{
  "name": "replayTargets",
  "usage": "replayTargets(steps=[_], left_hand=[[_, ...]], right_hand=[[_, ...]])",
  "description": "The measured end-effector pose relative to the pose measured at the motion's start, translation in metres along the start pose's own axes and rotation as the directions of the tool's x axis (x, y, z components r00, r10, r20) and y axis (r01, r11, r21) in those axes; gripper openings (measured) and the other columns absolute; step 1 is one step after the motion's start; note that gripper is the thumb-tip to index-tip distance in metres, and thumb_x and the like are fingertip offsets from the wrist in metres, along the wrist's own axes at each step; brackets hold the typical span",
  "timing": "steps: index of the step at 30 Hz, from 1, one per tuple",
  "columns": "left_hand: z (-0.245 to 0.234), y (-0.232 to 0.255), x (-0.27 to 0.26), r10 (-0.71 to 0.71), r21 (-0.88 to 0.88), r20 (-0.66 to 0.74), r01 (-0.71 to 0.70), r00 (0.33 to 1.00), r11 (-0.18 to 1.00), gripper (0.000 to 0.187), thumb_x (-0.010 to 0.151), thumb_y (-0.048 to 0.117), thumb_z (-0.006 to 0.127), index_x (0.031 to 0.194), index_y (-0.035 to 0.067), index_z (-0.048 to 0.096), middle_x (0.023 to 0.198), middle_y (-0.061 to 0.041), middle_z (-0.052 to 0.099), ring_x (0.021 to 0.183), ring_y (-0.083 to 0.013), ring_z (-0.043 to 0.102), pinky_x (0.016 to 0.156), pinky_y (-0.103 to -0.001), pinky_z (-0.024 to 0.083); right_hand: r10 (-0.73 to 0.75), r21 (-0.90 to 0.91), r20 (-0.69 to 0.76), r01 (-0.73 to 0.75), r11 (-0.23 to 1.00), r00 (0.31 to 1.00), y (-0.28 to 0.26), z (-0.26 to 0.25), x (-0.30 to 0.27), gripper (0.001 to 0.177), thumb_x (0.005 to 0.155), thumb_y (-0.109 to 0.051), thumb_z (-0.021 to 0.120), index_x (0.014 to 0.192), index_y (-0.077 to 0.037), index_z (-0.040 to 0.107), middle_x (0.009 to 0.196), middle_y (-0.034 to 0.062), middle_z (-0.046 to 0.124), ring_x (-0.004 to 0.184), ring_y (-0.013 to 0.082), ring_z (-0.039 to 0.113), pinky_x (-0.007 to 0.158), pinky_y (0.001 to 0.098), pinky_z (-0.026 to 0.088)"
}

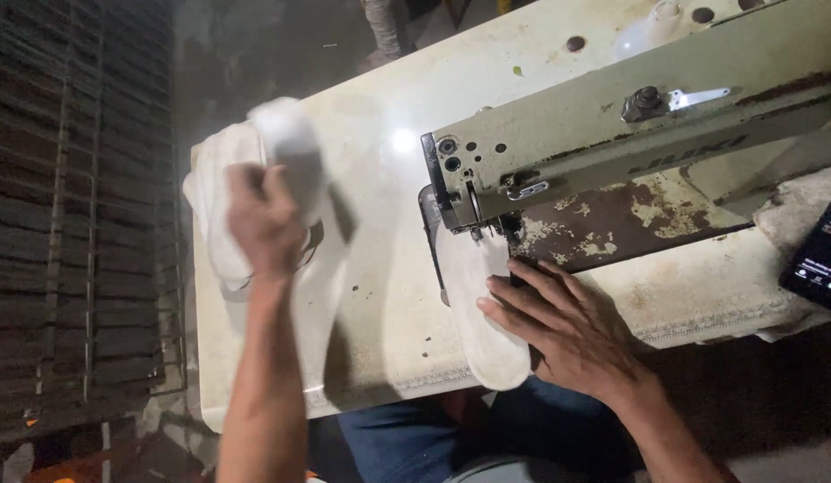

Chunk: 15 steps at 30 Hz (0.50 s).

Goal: Stitching the edges of shoe insoles using an industrial sewing machine

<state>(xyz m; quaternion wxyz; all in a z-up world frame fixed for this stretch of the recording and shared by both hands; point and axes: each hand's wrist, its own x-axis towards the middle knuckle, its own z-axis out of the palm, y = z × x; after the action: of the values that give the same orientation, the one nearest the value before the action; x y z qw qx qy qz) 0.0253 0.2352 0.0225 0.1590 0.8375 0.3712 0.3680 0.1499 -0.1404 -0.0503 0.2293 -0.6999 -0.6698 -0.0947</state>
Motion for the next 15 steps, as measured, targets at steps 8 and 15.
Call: replayTargets(steps=[8,15], left_hand=[[-0.117,-0.048,-0.070,-0.015,0.115,-0.224,0.041,0.974,0.993,0.017,0.109,0.000,0.063,0.124,-0.004,0.056,0.118,-0.019,0.058,0.107,-0.0307,0.057,0.089,-0.037,0.049],[-0.148,-0.195,-0.277,-0.054,0.357,-0.503,0.264,0.863,0.896,0.025,0.108,-0.009,0.057,0.131,-0.015,0.050,0.124,-0.031,0.054,0.107,-0.0444,0.056,0.092,-0.049,0.048]], right_hand=[[-0.042,0.021,-0.048,0.043,0.999,0.998,-0.001,-0.007,0.008,0.057,0.082,0.006,0.067,0.133,-0.017,0.062,0.144,0.0018,0.062,0.139,0.0332,0.053,0.114,0.0525,0.044],[-0.070,0.032,-0.048,0.071,0.997,0.996,0.000,-0.009,0.010,0.061,0.078,0.000,0.070,0.138,-0.011,0.061,0.147,0.0041,0.061,0.139,0.0342,0.055,0.117,0.0529,0.046]])
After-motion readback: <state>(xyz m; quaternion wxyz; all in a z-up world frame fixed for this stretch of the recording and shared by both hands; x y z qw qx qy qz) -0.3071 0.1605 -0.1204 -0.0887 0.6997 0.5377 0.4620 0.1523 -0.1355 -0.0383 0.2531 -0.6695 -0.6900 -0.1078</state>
